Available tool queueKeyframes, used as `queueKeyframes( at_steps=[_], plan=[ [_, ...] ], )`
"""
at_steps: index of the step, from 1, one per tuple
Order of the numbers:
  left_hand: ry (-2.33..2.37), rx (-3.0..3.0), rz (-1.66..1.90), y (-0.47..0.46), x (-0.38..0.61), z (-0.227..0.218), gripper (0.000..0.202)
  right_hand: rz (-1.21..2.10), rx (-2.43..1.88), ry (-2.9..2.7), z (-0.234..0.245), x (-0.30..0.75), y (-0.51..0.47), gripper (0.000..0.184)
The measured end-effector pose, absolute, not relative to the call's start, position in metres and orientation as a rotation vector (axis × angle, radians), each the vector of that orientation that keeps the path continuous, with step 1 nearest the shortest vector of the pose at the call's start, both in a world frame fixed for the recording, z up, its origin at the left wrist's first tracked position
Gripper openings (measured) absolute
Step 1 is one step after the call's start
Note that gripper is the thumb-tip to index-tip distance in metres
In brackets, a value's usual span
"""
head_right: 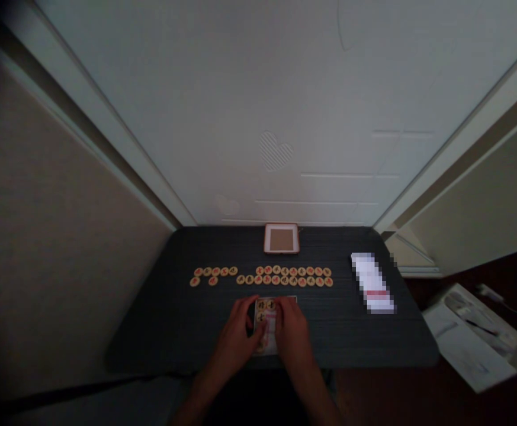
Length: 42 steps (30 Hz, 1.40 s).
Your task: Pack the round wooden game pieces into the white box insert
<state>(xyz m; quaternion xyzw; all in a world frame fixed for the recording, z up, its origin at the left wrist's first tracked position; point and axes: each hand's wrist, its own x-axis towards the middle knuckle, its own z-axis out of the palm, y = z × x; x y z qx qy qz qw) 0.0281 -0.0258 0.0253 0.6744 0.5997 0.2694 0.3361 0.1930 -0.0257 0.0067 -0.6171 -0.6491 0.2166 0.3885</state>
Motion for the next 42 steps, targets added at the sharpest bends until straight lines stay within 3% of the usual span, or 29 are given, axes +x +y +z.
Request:
queueKeyframes(
  at_steps=[15,27,37,42],
  plan=[
    [1.665,1.844,0.712,-0.015,0.031,0.017,0.038,0.479,-1.596,-1.842,0.000,0.192,-0.022,0.019],
    [1.651,1.809,0.771,-0.010,0.025,0.022,0.038,0.420,-1.607,-1.580,0.012,0.216,-0.032,0.018],
    [1.812,1.868,0.844,0.020,-0.001,0.028,0.031,0.433,-1.824,-1.210,-0.007,0.250,-0.042,0.046],
    [1.864,2.018,0.720,0.030,-0.005,0.027,0.032,0.454,-1.815,-1.215,-0.010,0.248,-0.042,0.045]
  ],
)
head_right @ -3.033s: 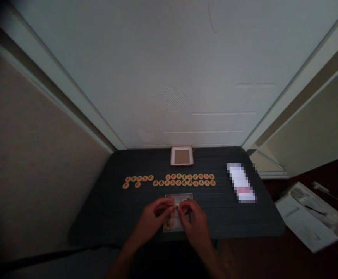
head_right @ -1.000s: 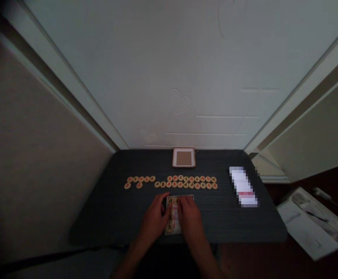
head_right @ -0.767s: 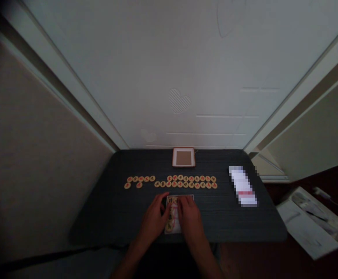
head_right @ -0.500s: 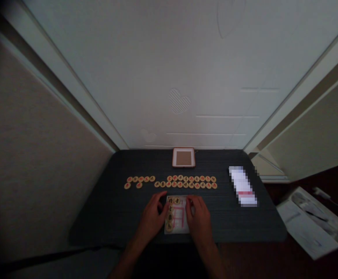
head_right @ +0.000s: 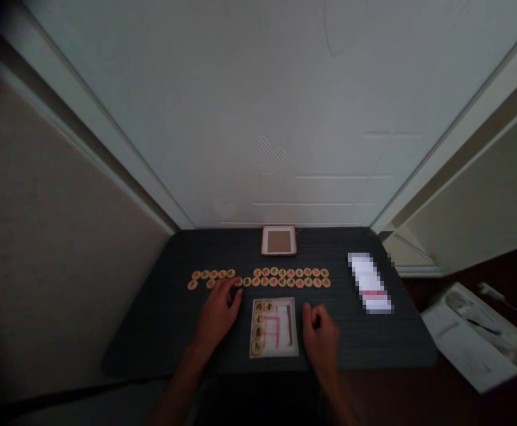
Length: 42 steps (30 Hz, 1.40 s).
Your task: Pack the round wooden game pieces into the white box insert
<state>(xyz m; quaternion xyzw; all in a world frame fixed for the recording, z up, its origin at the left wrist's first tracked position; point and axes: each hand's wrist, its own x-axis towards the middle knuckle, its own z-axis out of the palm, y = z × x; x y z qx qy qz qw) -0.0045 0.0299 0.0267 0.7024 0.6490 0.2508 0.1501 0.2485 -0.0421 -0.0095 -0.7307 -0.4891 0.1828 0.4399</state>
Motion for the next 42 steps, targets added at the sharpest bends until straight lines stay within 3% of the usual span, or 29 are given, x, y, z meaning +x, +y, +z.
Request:
queueKeyframes(
  at_steps=[11,33,42],
  plan=[
    [1.882,2.131,0.516,0.030,0.001,0.018,0.035,0.526,-1.811,-1.203,-0.006,0.248,-0.042,0.039],
    [1.729,2.065,0.754,0.015,-0.008,0.011,0.033,0.511,-1.803,-1.224,-0.005,0.248,-0.042,0.043],
    [1.774,2.099,0.677,0.022,-0.004,0.010,0.029,0.518,-1.804,-1.227,-0.004,0.248,-0.042,0.043]
  ],
)
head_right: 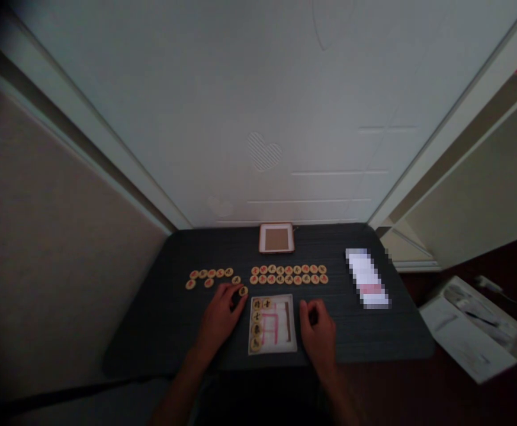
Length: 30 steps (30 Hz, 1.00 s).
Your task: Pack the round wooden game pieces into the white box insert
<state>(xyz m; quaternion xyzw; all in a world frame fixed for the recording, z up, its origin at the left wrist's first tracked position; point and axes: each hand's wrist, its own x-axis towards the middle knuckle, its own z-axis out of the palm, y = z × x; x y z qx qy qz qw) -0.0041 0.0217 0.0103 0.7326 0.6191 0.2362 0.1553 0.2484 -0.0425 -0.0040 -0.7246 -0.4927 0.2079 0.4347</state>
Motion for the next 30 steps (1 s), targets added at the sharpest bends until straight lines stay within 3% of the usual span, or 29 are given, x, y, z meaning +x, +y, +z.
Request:
queueKeyframes(
  at_steps=[30],
  plan=[
    [1.582,2.032,0.710,0.013,-0.014,0.018,0.015,0.584,-1.789,-1.202,-0.008,0.251,-0.044,0.045]
  ],
)
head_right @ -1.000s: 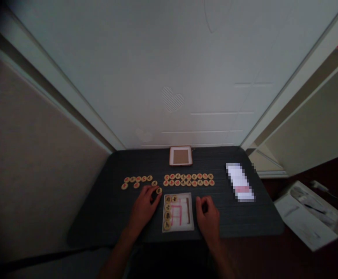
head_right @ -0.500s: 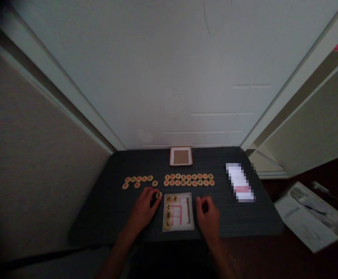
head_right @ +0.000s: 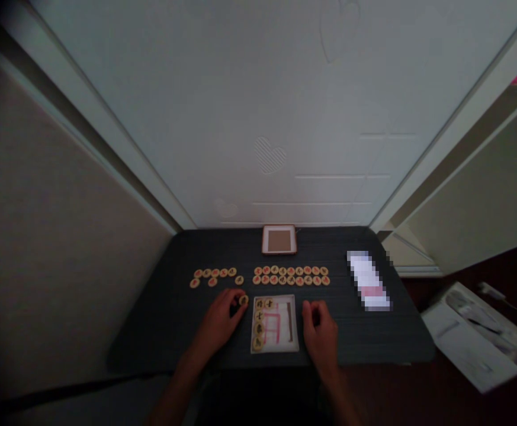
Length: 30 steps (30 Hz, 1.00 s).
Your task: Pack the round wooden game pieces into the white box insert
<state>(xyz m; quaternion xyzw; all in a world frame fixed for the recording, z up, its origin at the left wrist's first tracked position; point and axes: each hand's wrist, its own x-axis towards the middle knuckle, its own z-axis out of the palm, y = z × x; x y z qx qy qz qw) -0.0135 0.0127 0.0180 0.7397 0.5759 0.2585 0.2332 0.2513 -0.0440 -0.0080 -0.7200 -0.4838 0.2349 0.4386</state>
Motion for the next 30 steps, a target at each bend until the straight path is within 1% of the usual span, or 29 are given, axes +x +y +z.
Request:
queueKeyframes(
  at_steps=[7,12,16,21,25,30],
  plan=[
    [1.551,1.925,0.700,0.015,-0.014,0.025,0.013,0.558,-1.784,-1.226,-0.008,0.251,-0.043,0.046],
    [1.509,1.666,0.825,0.013,-0.006,0.040,0.020,0.511,-1.773,-1.259,-0.005,0.247,-0.047,0.042],
    [1.376,1.448,0.896,0.006,0.008,0.050,0.023,0.474,-1.709,-1.313,0.004,0.238,-0.055,0.032],
    [1.217,1.250,0.879,-0.004,0.026,0.055,0.022,0.537,-1.496,-1.463,0.022,0.224,-0.059,0.016],
    [1.111,1.178,0.852,-0.011,0.037,0.055,0.023,0.562,-1.337,-1.551,0.029,0.214,-0.056,0.020],
    [1.055,1.190,0.845,-0.014,0.041,0.054,0.025,0.618,-1.281,-1.588,0.029,0.209,-0.054,0.023]
  ],
)
